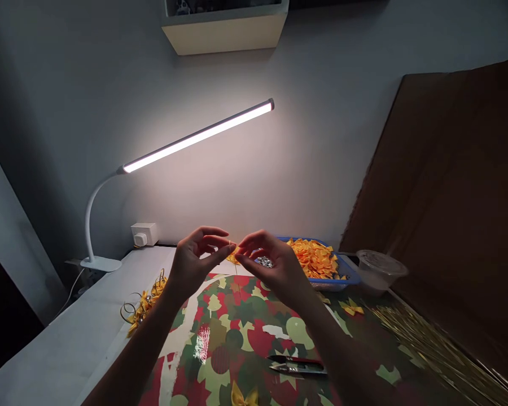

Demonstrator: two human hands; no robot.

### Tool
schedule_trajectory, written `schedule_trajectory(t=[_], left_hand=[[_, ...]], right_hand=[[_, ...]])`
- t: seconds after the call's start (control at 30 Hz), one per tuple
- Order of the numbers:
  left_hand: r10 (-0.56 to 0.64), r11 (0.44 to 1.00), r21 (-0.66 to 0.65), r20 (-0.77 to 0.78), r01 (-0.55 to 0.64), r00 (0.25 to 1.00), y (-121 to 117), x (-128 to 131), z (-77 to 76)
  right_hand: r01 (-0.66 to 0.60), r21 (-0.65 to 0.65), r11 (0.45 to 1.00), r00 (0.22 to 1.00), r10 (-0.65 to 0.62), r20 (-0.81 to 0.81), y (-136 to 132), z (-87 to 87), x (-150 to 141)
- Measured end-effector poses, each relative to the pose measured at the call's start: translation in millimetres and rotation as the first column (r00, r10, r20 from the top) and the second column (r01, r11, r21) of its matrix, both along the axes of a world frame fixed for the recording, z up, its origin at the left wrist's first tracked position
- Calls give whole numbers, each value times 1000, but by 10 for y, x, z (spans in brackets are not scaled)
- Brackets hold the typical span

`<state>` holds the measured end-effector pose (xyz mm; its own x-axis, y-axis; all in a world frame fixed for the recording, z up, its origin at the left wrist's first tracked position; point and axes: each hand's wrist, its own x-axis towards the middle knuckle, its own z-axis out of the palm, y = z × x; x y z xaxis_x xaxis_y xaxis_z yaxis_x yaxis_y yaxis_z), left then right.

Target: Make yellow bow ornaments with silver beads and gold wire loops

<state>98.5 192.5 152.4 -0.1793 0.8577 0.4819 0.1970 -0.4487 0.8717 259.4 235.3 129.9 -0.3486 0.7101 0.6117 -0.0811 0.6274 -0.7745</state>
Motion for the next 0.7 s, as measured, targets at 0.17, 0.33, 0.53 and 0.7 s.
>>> schedule_trajectory(t=[0.17, 0.33, 0.53, 0.7], left_hand=[[51, 999, 18, -198, -48, 979, -65, -14, 35], [-54, 998, -21, -33, 53, 998, -22, 12, 18], [-54, 998, -38, 49, 56, 997, 11, 31, 23], [-8, 1000, -18, -4, 8, 1000, -13, 23, 6]], right_hand=[[-72, -60, 996, 997, 71, -21, 60, -40, -17], [-97, -64, 993, 994, 94, -48, 55, -27, -10], [-75, -34, 997, 995, 72, -72, 17, -7, 8], [-21, -24, 999, 998, 20, -62, 5, 6, 8]])
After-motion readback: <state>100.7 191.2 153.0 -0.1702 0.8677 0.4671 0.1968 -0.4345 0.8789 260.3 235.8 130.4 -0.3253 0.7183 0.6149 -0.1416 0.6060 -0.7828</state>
